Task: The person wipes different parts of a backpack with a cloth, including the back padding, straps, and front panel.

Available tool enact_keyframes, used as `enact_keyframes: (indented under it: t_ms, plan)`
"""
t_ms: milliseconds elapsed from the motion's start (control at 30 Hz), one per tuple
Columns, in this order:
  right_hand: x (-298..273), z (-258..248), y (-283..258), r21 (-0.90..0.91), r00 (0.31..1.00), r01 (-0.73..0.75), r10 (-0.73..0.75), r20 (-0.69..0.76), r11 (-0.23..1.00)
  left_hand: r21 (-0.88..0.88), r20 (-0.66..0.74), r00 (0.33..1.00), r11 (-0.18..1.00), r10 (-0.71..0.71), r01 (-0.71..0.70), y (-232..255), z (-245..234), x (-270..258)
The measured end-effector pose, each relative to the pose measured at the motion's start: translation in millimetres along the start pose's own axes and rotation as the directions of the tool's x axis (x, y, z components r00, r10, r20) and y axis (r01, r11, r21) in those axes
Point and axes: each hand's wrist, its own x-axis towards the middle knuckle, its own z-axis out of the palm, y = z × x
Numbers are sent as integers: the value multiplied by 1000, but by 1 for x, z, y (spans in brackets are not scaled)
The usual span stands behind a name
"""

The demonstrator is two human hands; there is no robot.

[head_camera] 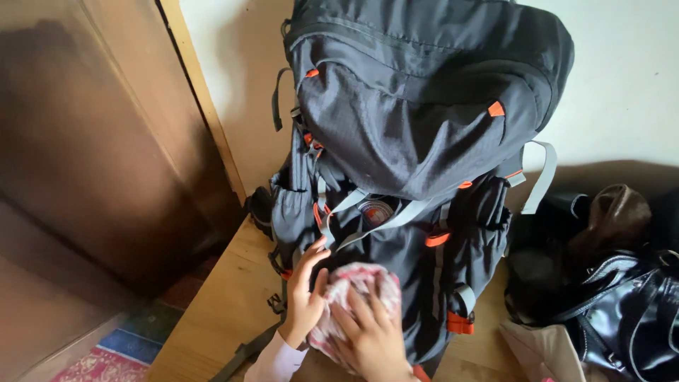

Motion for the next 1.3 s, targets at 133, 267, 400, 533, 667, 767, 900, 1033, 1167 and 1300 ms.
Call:
enact_keyframes:
  t_ms: [133,267,400,533,667,767,900,1033,1167,1300]
  plan:
    - [55,-9,-17,-21,994,-86,84,-74,996,-382,58,968,891,-243,246,-6,-3,0]
    - [58,-40,-14,27,987,-84,87,-132,996,-284,49,965,923,-257,260,-14,-9,4]
    - [-29,-2,17,-210,936,-352,350,-45,912,-251,87,958,924,-274,287,-27,-12,5]
    - [-54,-14,16,-298,900,-436,416,-131,849,-425,340,886,789,-315,444,-4,-43,18]
    - [-46,-9,-2,-218,929,-300,233,-288,929,-415,154,922,824,-355,386,7,-78,20]
    - [-31,-6,-25,-83,982,-105,90,-167,991,-90,-99,932,936,-349,341,7,-84,36]
    - [12,3,-27,-4,957,155,-151,-249,988,-208,133,772,744,-622,635,-51,-62,24]
    - [59,3,-9,-87,991,98,-89,99,991,156,286,585,639,-759,753,-57,-70,17]
    - [115,5,10,-177,992,-15,37,121,984,271,195,427,467,-883,842,-66,-83,16]
    - [156,11,33,-333,961,-141,48,-273,932,73,167,579,596,-798,800,-78,-84,6]
